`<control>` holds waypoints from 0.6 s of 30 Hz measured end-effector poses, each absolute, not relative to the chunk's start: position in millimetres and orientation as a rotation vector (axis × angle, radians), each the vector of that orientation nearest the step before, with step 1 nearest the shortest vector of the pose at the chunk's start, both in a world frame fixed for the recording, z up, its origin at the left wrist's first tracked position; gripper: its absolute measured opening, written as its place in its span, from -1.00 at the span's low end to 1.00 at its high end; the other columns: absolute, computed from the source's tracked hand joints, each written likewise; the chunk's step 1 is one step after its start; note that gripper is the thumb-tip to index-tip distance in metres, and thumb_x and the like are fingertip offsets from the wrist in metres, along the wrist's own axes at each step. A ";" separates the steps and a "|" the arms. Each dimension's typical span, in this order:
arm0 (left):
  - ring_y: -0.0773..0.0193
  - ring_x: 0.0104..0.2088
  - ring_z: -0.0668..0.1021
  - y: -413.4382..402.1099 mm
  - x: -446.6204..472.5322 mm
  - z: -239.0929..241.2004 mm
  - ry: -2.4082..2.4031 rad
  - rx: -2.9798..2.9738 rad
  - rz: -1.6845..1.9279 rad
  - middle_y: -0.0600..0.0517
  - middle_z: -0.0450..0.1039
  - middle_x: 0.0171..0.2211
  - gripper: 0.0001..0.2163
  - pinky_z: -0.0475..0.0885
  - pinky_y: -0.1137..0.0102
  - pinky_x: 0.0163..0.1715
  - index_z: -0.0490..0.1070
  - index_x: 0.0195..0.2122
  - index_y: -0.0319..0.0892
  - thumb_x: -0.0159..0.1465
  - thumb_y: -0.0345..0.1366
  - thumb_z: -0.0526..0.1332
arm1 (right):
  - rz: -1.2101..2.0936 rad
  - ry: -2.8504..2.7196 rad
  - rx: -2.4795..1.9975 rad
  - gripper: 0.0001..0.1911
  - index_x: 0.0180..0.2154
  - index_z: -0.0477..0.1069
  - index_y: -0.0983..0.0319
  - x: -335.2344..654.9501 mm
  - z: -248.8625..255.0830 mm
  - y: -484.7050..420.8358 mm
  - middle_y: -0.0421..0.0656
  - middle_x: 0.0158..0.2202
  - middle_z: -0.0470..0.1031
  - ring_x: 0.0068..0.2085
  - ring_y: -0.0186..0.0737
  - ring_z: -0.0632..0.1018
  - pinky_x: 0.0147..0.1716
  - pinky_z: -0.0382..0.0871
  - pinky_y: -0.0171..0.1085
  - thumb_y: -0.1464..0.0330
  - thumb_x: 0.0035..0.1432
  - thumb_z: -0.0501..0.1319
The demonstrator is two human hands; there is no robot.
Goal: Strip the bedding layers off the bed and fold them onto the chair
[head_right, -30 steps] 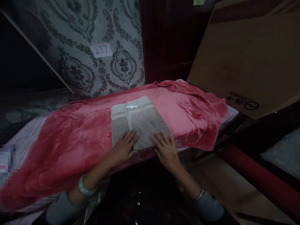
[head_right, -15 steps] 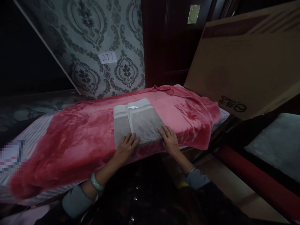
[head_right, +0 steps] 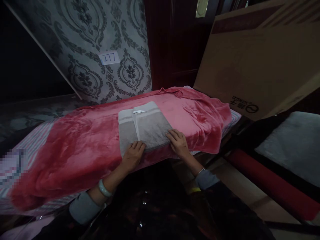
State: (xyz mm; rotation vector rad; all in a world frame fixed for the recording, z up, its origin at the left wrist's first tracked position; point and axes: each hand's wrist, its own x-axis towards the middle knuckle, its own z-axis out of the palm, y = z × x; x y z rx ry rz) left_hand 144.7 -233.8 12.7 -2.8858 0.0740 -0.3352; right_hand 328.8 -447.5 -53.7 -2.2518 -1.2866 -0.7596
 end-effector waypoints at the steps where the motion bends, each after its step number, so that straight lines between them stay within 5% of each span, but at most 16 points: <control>1: 0.05 -0.03 0.53 -233.6 145.3 17.9 0.075 -2.896 -0.330 -0.19 0.48 0.06 -0.64 0.46 0.15 -0.07 0.44 0.09 -0.20 0.37 -0.49 -0.02 | -0.763 -1.318 -2.222 -0.48 0.17 0.45 0.22 331.1 -48.4 -446.6 -0.01 0.18 0.45 0.23 0.01 0.32 0.19 0.26 0.04 0.51 0.21 0.05; 9: 0.03 -0.05 0.52 -196.9 158.2 148.5 -0.104 -2.872 -0.487 -0.17 0.49 -0.08 -0.69 0.43 0.16 -0.06 0.44 -0.01 -0.23 0.34 -0.50 -0.02 | -0.899 -1.398 -1.994 -0.69 -0.08 0.51 0.26 350.4 92.1 -420.0 0.03 -0.13 0.55 -0.06 -0.02 0.49 0.02 0.35 -0.03 0.35 0.38 0.02; 14: 0.03 0.01 0.52 -164.5 181.6 276.8 -0.083 -2.802 -0.635 -0.06 0.41 -0.15 -0.81 0.36 0.13 0.08 0.45 -0.11 -0.23 0.34 -0.40 0.08 | -0.986 -1.420 -1.833 -0.65 0.01 0.47 0.29 373.2 217.7 -399.8 -0.04 -0.08 0.52 -0.03 -0.03 0.51 0.01 0.39 -0.01 0.22 0.40 0.06; 18: 0.06 -0.06 0.56 -130.4 212.9 348.8 -0.115 -2.740 -0.465 0.06 0.34 -0.28 -0.79 0.38 0.13 0.00 0.45 -0.16 -0.28 0.32 -0.27 0.12 | -0.836 -1.439 -1.779 -0.63 -0.01 0.50 0.27 414.8 279.0 -374.8 -0.10 -0.10 0.54 -0.04 -0.05 0.54 0.02 0.39 0.00 0.15 0.35 0.15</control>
